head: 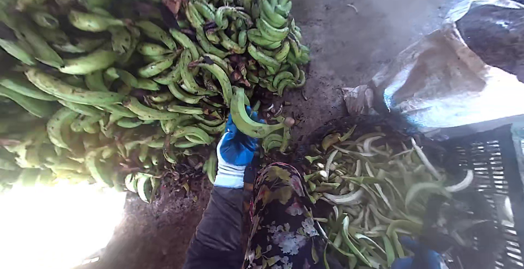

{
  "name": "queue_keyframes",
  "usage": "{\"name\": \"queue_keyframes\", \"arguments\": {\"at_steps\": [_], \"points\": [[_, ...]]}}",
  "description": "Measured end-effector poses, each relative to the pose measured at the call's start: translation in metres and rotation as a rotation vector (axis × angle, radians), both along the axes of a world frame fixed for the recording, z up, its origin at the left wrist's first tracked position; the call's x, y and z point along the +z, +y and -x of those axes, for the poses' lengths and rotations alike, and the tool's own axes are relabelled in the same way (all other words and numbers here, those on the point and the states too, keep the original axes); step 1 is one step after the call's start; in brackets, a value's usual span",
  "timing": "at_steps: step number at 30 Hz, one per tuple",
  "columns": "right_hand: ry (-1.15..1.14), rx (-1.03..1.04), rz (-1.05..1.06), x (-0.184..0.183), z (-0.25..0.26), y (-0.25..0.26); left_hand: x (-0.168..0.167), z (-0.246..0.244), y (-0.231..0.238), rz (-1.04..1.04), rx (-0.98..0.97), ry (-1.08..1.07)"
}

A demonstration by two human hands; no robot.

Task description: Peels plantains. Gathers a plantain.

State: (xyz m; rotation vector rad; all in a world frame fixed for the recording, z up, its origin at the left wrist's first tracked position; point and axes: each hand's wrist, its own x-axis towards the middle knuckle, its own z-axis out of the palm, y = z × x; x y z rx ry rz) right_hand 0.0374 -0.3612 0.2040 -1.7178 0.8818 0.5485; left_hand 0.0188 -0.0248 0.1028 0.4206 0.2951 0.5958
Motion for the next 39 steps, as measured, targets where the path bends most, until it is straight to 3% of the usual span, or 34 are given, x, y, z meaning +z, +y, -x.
{"name": "queue_keyframes", "arguments": {"at_steps": [2,4,6,8,10,12,14,17,20,23,25,28,29,30,32,35,39], "points": [[-0.299,0.186,-0.273,-0.065,0.01,-0.054,0.005,-0.016,0.002,-0.1,-0.138,-0.366],[-0.449,0.397,-0.435,-0.096,0.017,-0.087,0.033,-0.039,-0.016,-0.114,-0.205,-0.43],[-0.508,0.481,-0.384,-0.088,0.02,-0.091,0.06,-0.06,-0.048,-0.081,-0.181,-0.339],[-0.573,0.543,-0.307,-0.07,0.022,-0.091,0.066,-0.077,-0.084,-0.111,-0.133,-0.252],[-0.633,0.581,-0.245,-0.043,0.027,-0.089,0.08,-0.082,-0.128,-0.192,-0.033,-0.046],[-0.619,0.594,-0.198,-0.021,0.031,-0.088,0.077,-0.078,-0.17,-0.356,0.045,0.088],[-0.593,0.575,-0.186,-0.024,0.034,-0.088,0.056,-0.068,-0.202,-0.67,0.152,0.174],[-0.502,0.574,-0.204,-0.04,0.037,-0.089,0.024,-0.051,-0.226,-1.026,0.19,0.086],[-0.39,0.57,-0.241,-0.046,0.037,-0.088,0.011,-0.043,-0.232,-1.122,0.143,-0.102],[-0.457,0.52,-0.264,-0.055,0.038,-0.083,0.014,-0.045,-0.236,-1.108,0.1,-0.203],[-0.509,0.53,-0.263,-0.063,0.041,-0.077,0.03,-0.052,-0.245,-0.98,0.045,-0.223],[-0.225,0.83,-0.295,-0.073,0.037,-0.08,0.059,-0.067,-0.258,-0.507,-0.229,-0.114],[-0.157,0.867,-0.299,-0.073,0.033,-0.083,0.066,-0.073,-0.257,-0.346,-0.334,-0.085],[-0.229,0.809,-0.261,-0.074,0.029,-0.088,0.07,-0.079,-0.253,-0.257,-0.407,-0.062],[-0.573,0.668,-0.143,-0.065,0.014,-0.106,0.08,-0.082,-0.247,-0.306,-0.46,0.062],[-1.089,0.73,0.106,-0.046,-0.019,-0.128,0.089,-0.084,-0.24,-0.499,-0.529,0.103],[-1.199,0.783,0.299,-0.036,-0.038,-0.13,0.093,-0.085,-0.248,-0.686,-0.579,0.125]]}}
